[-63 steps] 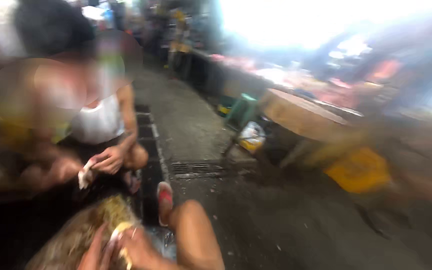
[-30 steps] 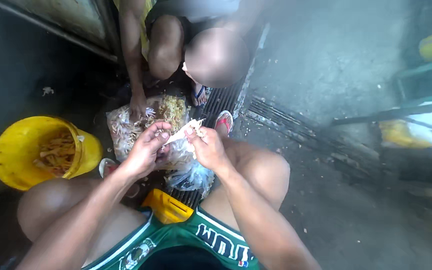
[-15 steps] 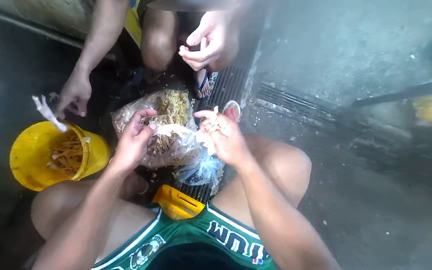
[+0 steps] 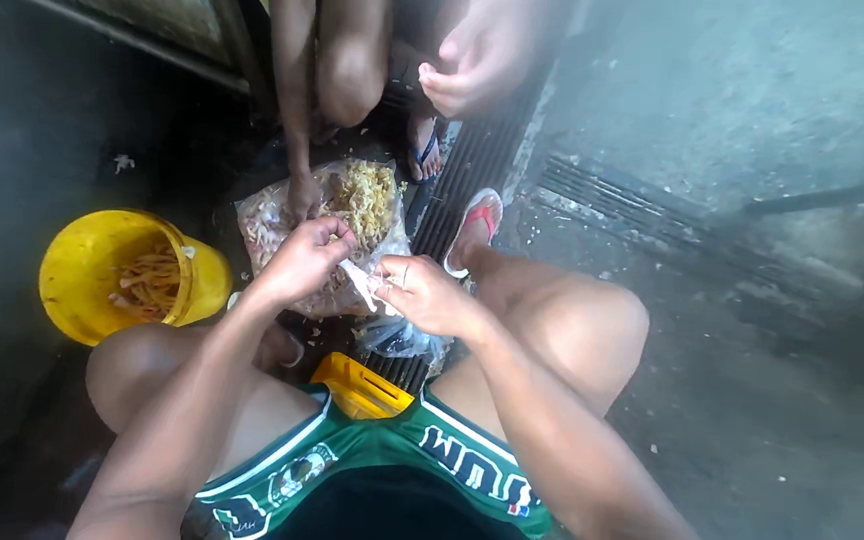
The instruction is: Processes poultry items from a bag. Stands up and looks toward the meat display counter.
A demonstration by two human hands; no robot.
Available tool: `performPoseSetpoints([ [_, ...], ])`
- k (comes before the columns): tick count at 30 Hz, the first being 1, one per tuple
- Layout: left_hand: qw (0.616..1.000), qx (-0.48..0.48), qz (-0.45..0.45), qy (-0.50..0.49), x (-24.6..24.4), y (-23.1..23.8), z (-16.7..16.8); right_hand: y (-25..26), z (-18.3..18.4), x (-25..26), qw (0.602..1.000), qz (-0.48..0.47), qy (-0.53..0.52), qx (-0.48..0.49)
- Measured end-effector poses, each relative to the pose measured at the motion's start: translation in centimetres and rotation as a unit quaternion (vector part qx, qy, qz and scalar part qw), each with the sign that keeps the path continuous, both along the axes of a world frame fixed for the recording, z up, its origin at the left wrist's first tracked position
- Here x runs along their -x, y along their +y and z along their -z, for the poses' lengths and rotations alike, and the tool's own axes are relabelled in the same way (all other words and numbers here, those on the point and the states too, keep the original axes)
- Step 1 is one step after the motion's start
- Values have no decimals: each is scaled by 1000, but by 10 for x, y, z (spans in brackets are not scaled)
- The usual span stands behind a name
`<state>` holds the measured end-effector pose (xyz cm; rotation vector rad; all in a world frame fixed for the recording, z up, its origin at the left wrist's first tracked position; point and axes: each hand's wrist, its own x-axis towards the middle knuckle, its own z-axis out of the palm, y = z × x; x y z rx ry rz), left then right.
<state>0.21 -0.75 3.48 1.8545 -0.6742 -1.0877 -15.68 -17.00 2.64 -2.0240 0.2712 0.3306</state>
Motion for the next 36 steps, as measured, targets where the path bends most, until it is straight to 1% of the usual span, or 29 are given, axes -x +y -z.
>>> performPoseSetpoints([
  [2,997,-31,-37,-64,2,-4,9,10,6,-2,1000,0,11,-9],
  [5,986,-41,-142,-70,9,-12,18,22,8,-4,1000,9,9,-19],
  [7,977,-34,-196,-70,5,-15,19,24,7,-5,998,28,-27,-54],
  [10,955,-48,-269,-113,-22,-10,20,26,-2,3,984,58,-94,-140],
  [12,936,-58,-323,-128,-53,4,19,29,-5,12,976,65,-123,-168],
  [13,930,-46,-341,-128,-63,10,17,30,-3,15,975,76,-125,-169],
  [15,934,6,-339,-117,-63,16,12,30,1,13,975,104,-119,-157],
  [17,946,63,-306,-93,-50,12,8,27,4,8,976,127,-117,-133],
  [19,954,98,-272,-76,-36,6,6,24,6,3,979,137,-88,-122],
  [20,957,104,-262,-73,-32,4,5,23,8,2,979,135,-69,-138],
  [22,958,95,-256,-84,-30,1,3,23,11,1,967,121,-47,-219],
  [25,956,64,-262,-113,-27,-3,1,28,16,3,932,113,-35,-343],
  [27,958,51,-256,-120,-23,-5,-1,32,19,2,914,134,-24,-382],
  [29,960,59,-238,-133,-17,-6,1,37,20,-1,914,172,-11,-367],
  [31,962,70,-218,-148,-13,-6,2,40,21,-3,927,191,-17,-324],
  [33,962,56,-220,-155,-15,-7,2,40,19,-2,941,182,-37,-283],
  [36,961,18,-239,-141,-22,-10,2,37,9,-3,948,156,-83,-266],
])
